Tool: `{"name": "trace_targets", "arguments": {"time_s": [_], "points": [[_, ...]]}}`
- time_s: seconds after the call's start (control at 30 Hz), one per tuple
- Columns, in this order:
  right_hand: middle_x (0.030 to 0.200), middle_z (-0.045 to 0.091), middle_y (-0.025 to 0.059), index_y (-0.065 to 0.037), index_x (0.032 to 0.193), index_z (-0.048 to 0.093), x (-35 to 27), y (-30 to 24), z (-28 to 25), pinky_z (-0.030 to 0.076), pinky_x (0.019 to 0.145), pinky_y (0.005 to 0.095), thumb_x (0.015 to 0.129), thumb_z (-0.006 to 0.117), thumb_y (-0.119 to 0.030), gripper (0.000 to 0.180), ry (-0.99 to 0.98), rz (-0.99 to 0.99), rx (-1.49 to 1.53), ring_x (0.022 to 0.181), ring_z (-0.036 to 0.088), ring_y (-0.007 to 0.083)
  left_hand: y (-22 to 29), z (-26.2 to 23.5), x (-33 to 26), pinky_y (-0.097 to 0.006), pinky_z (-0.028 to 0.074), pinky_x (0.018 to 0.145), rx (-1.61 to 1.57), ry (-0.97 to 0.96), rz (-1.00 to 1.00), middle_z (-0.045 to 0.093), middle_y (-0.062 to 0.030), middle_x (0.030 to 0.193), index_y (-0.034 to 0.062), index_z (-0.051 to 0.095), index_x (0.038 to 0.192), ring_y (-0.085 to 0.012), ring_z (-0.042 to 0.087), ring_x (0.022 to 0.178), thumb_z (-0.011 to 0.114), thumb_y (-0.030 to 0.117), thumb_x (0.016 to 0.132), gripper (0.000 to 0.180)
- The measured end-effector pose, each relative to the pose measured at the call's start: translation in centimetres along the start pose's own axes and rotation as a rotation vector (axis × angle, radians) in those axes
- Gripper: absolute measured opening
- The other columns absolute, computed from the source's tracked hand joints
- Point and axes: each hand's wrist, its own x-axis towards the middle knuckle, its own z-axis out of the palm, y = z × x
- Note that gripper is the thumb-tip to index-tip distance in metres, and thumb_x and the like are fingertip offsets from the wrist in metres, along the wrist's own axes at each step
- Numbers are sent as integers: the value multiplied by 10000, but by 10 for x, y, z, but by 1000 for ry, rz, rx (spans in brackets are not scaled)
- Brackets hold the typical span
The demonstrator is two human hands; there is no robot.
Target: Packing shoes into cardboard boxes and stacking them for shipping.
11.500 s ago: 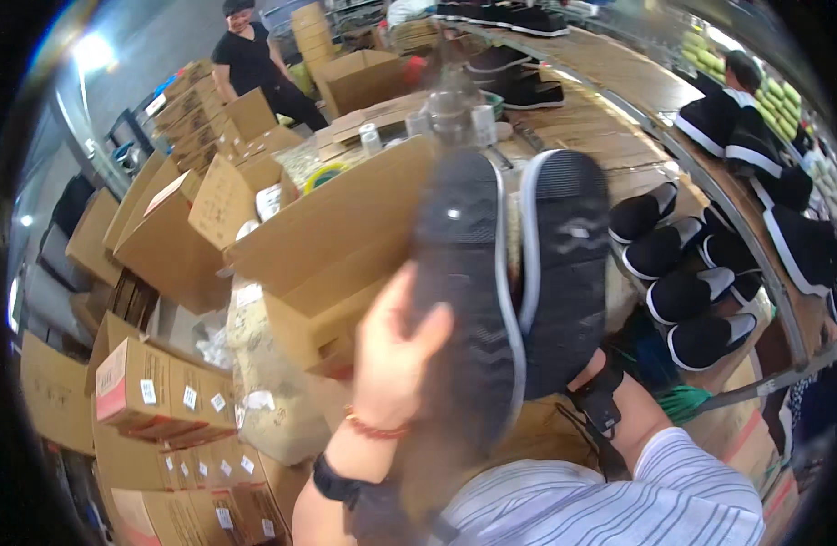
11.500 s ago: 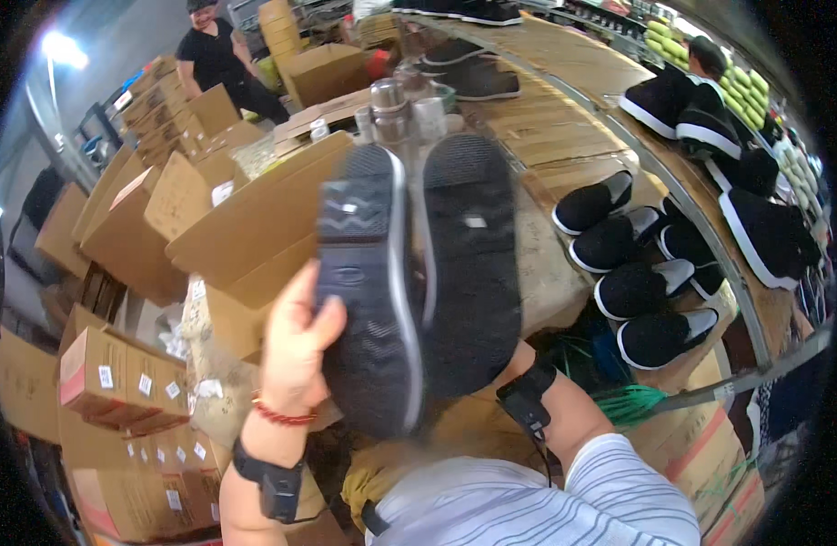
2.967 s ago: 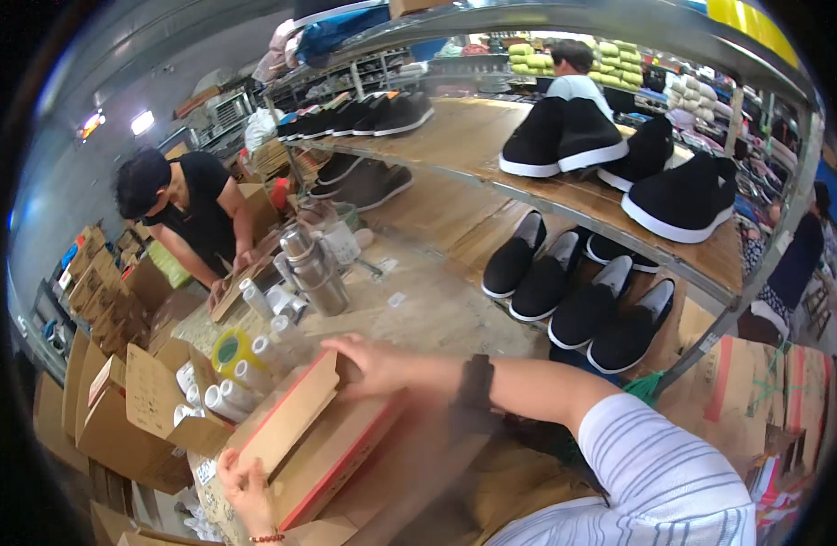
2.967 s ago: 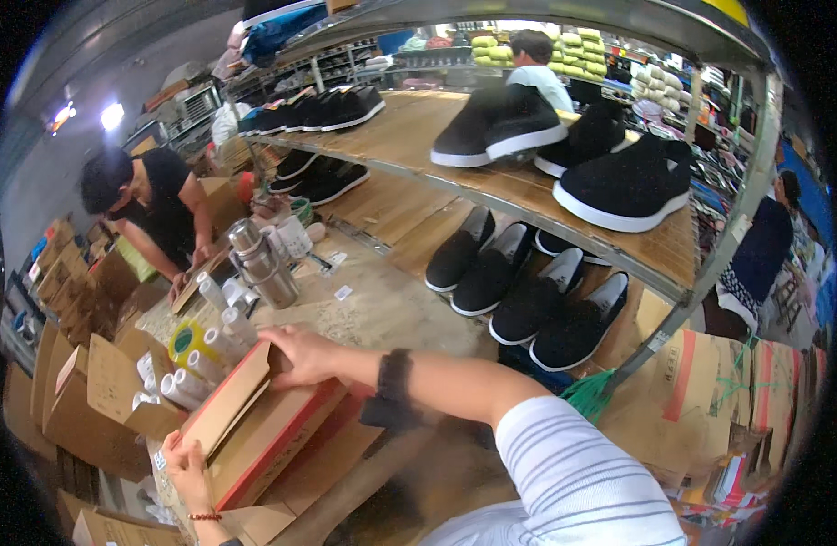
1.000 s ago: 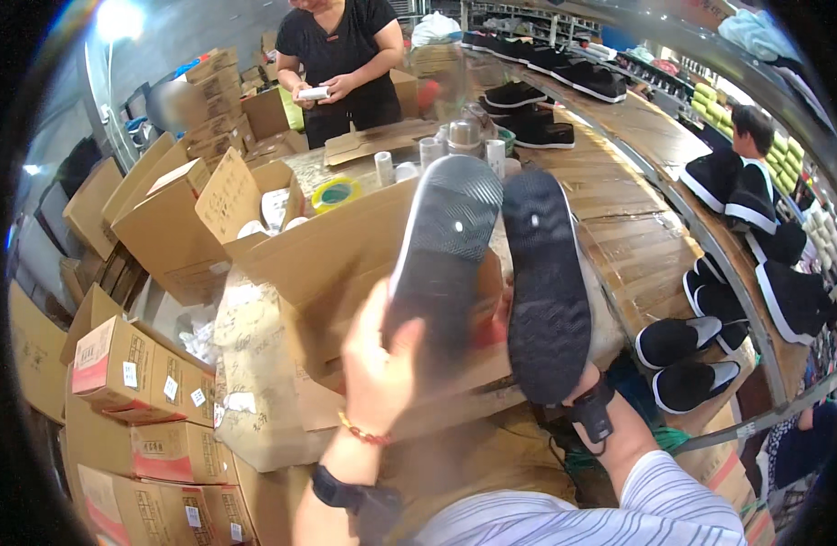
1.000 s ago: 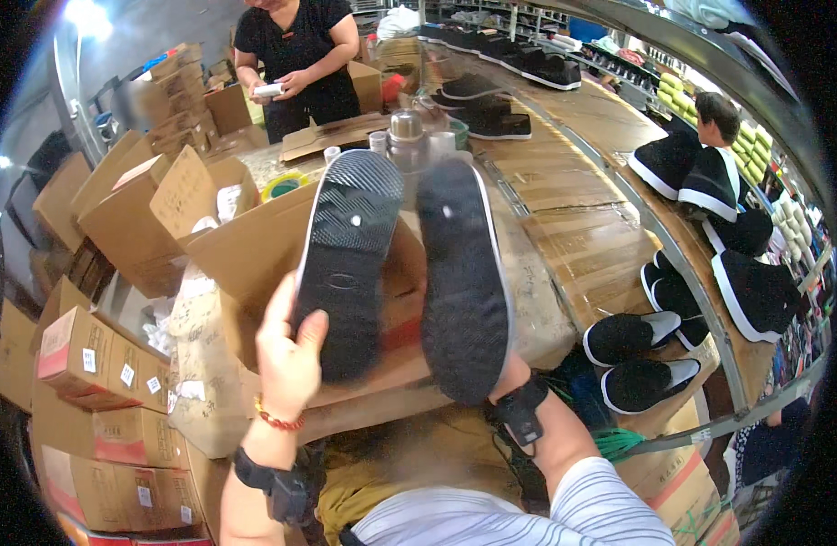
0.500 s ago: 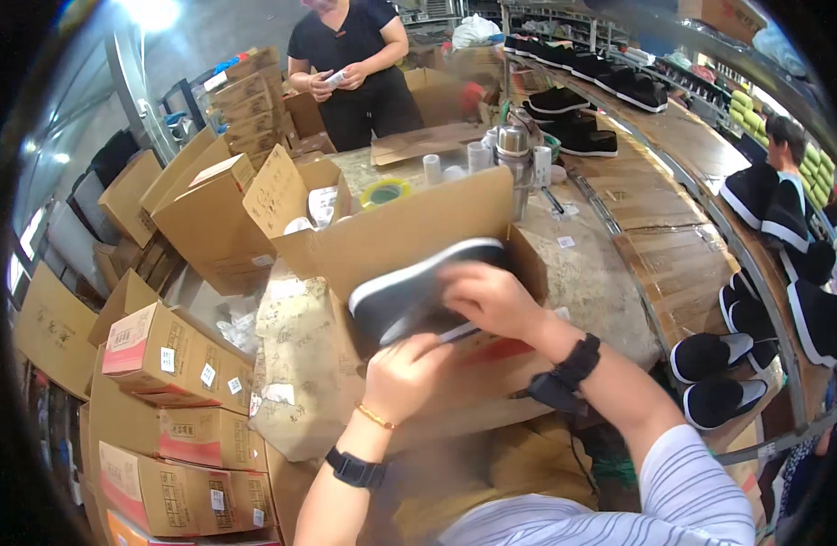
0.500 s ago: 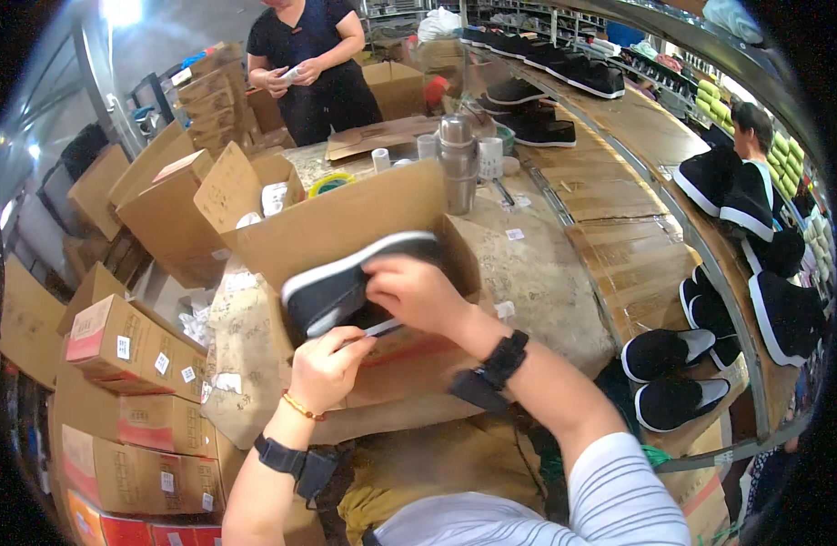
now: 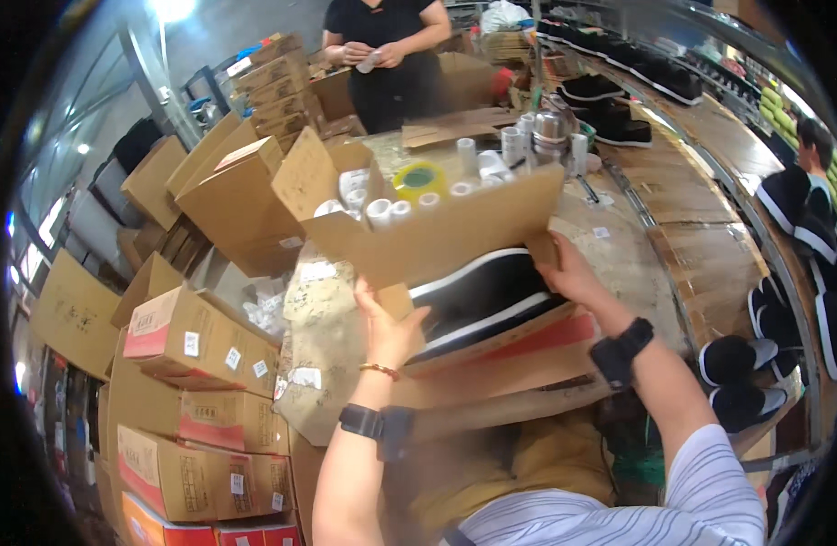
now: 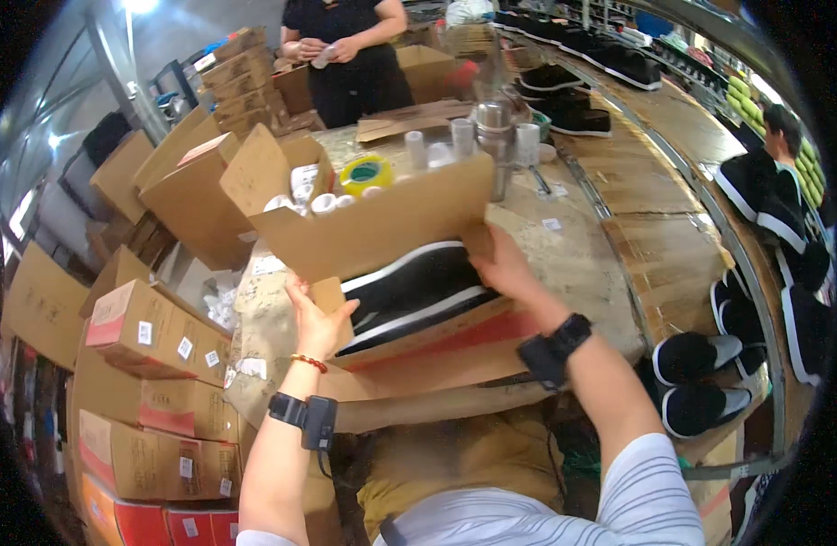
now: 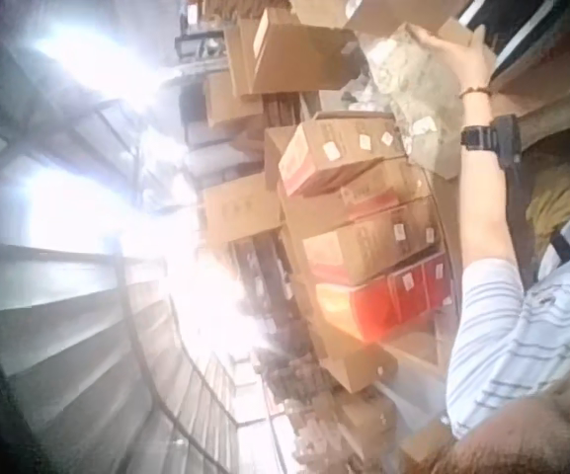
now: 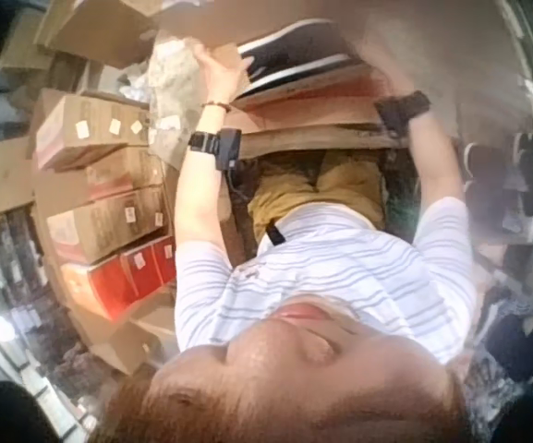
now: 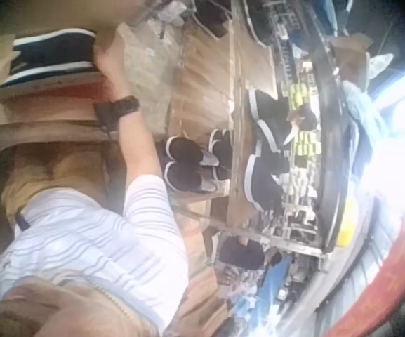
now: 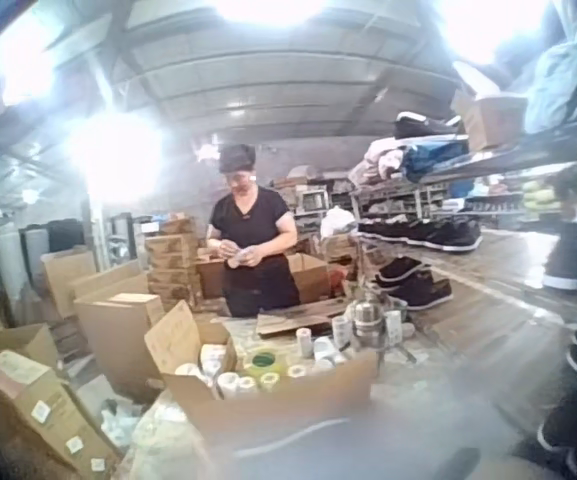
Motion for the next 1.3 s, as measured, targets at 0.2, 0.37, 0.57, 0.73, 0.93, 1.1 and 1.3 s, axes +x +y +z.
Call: {"name": "trace_targets", "arguments": {"time_s": [0.2,0.37,0.57,0.73,0.93,1.1,1.3], "points": [[1208,501,128,-78,1319,394,27,19,-67,414,931,370,705,764,-171,723,-44,120,155,1149,478,252,-8,-44,2,-422,404,920,264,-119,468,566,-148,1145,136,683,988,-318,518,1078,546,10,704,339],[1440,213,253,-204,1422,292,5,-54,-55,264,1072,459,490,827,-476,1108,-756,-478,-713,1350,184,414,62,-60,21,-574,218,1043,704,-818,401,396,-226,1347,250,472,1329,-365,352,1266,734,432,652,748],[1414,258,270,-207,1365,404,22,-50,-37,253,1068,493,479,811,-511,1022,-753,-441,-481,1313,241,441,75,-28,27,-659,142,1021,805,-924,292,201,-333,1404,308,237,1435,-467,196,1319,733,564,593,1011],[1392,301,255,-159,1332,451,10,-41,-33,265,1063,478,618,740,-518,850,-616,-549,-467,1289,274,444,63,-32,1,-680,133,1007,721,-694,383,240,-276,1413,301,293,1417,-438,203,1325,700,582,633,927],[1343,412,140,-62,1372,336,-54,21,-18,348,1014,393,856,563,-415,666,-84,80,745,1254,389,262,58,-44,-48,-718,116,984,561,-533,634,293,-126,1440,308,451,1323,-317,250,1339,722,522,619,784],[1277,499,106,-37,1326,394,-72,29,-37,404,969,398,878,541,-315,547,-434,170,1011,1167,487,244,34,-48,-79,-630,156,1042,439,46,955,270,-97,1448,335,536,1238,-263,283,1323,768,366,640,642],[1379,395,100,-72,1426,238,-93,-37,51,329,1037,388,900,495,-454,699,-337,235,1393,1258,394,218,36,10,-113,-366,219,1096,-964,113,-68,122,-155,1462,10,-22,1433,-216,230,1322,811,98,675,1129]]}}
